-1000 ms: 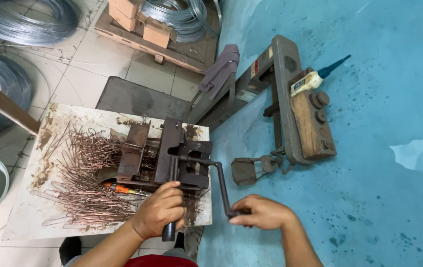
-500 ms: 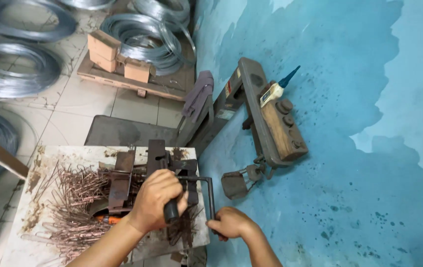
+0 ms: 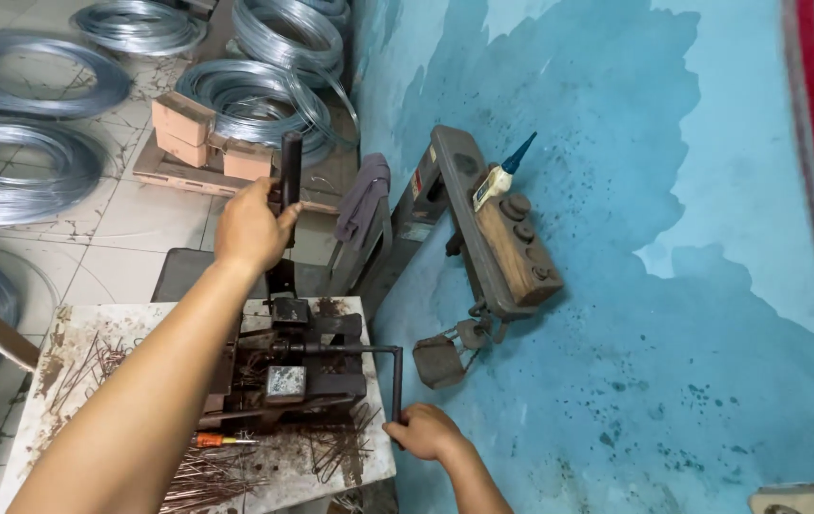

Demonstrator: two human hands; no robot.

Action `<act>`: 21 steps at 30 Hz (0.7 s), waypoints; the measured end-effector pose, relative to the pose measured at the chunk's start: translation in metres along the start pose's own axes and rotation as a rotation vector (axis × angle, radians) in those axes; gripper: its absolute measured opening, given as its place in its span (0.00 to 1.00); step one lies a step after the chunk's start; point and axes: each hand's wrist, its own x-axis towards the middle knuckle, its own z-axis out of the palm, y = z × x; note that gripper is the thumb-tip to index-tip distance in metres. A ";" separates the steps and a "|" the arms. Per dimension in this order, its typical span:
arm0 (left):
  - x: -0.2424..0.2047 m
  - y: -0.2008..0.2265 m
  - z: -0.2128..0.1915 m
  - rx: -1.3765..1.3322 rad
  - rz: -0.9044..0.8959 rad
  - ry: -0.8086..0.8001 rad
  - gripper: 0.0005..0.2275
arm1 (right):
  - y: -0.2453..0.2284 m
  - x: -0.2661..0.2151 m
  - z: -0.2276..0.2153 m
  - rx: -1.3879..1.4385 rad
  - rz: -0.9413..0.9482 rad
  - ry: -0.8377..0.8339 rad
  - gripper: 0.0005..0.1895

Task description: Operating a manual machine to bend or cut small wire pieces.

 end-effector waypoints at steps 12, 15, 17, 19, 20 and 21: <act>-0.054 -0.028 -0.009 0.139 0.265 0.005 0.15 | -0.004 0.003 0.008 -0.035 -0.043 0.181 0.25; -0.101 -0.039 -0.021 0.416 0.308 -0.067 0.12 | -0.005 0.011 0.009 -0.023 -0.031 0.183 0.25; -0.127 -0.054 -0.021 0.607 0.312 -0.137 0.11 | -0.003 0.019 0.015 -0.025 -0.027 0.175 0.26; -0.149 -0.072 -0.022 0.530 0.208 -0.189 0.11 | -0.002 0.033 0.027 -0.070 -0.022 0.220 0.23; -0.163 -0.087 -0.019 0.530 0.195 -0.198 0.11 | -0.007 0.036 0.033 -0.074 -0.020 0.205 0.23; -0.177 -0.102 -0.016 0.423 0.203 -0.047 0.10 | -0.012 0.038 0.038 -0.152 0.011 0.194 0.26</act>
